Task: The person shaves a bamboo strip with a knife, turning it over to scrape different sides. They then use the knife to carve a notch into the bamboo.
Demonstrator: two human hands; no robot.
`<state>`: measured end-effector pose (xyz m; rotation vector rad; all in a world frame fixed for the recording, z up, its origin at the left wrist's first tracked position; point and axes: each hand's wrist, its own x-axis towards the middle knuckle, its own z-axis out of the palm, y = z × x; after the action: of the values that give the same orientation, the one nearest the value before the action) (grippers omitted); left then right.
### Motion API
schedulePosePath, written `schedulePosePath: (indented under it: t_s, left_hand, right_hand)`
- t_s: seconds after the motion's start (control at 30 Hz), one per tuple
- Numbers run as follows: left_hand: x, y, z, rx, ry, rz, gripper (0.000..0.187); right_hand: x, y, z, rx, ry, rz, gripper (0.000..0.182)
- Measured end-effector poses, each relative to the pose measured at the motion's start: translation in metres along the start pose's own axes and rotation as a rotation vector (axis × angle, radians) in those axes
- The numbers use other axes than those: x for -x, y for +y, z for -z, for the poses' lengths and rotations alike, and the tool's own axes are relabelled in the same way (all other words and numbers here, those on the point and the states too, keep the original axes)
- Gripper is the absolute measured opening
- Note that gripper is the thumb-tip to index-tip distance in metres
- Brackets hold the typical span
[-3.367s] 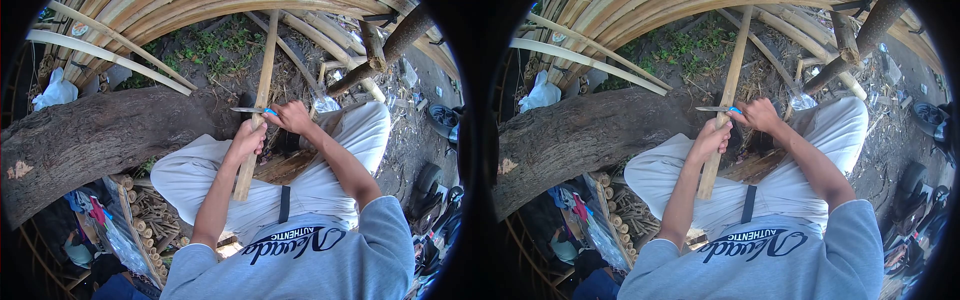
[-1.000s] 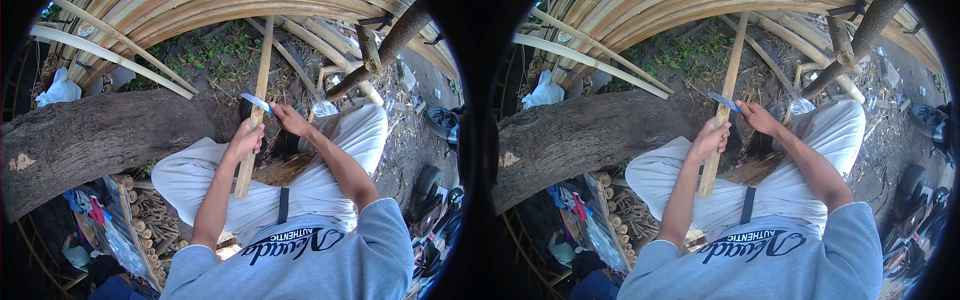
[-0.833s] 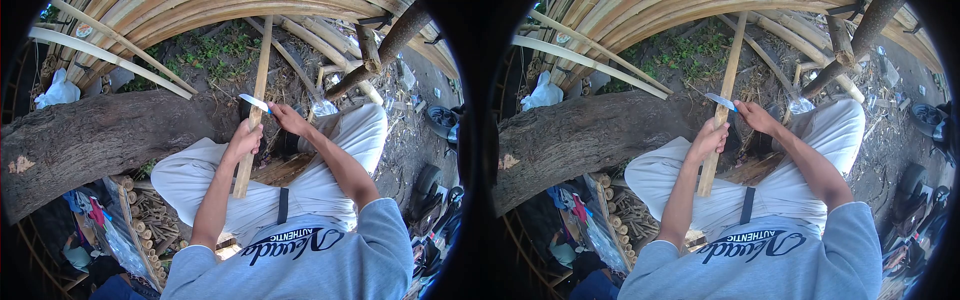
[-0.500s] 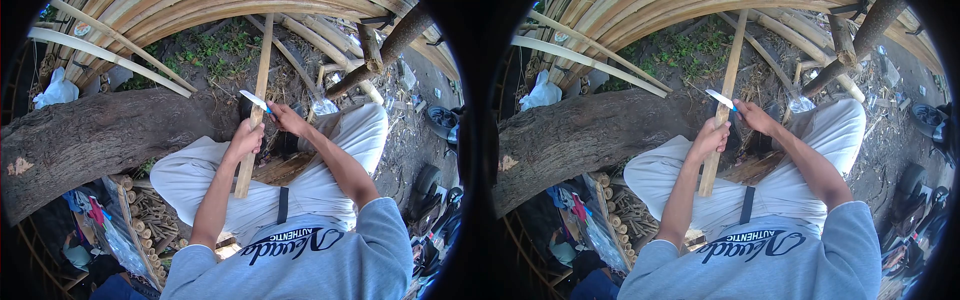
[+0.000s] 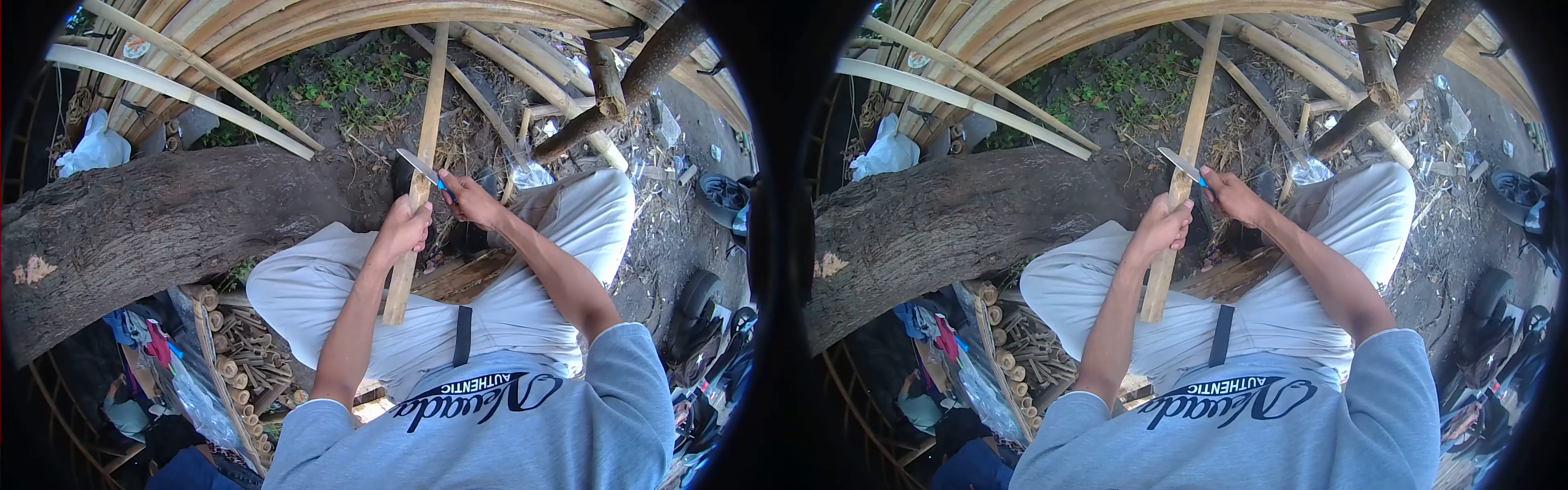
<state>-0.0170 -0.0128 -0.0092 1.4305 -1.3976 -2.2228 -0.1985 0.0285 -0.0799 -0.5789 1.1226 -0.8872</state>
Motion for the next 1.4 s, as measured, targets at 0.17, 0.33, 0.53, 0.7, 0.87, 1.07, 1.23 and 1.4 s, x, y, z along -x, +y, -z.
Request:
schedulePosePath:
  t_s: [0.17,0.33,0.53,0.7,0.87,1.07,1.23,1.4]
  left_hand:
    - [-0.004,-0.001,-0.005,-0.010,0.056,-0.040,0.009]
    - [-0.011,-0.012,-0.001,-0.019,0.058,-0.043,0.010]
    - [-0.004,0.002,-0.002,0.068,0.048,0.003,0.015]
    - [-0.003,0.007,-0.002,0.146,0.033,0.022,0.016]
    - [-0.002,0.005,-0.001,0.091,0.045,0.020,0.016]
    - [-0.002,0.007,-0.002,0.115,0.029,0.012,0.016]
    - [-0.003,0.005,0.000,0.099,0.044,0.012,0.016]
    - [-0.001,0.007,0.000,0.100,0.038,0.014,0.016]
  right_hand:
    - [-0.010,0.000,-0.005,-0.068,0.014,0.027,0.054]
    - [0.013,-0.039,-0.022,-0.284,-0.173,0.076,0.055]
    - [0.004,-0.026,0.007,0.454,0.286,0.405,0.060]
    - [0.003,-0.031,0.014,0.643,0.264,0.260,0.062]
    - [0.001,-0.028,0.012,0.589,0.181,0.228,0.064]
    - [0.008,-0.042,0.019,0.331,0.080,0.115,0.064]
    - [-0.002,-0.030,0.019,0.628,0.231,0.336,0.063]
    - [-0.004,-0.023,0.019,0.575,0.151,0.234,0.063]
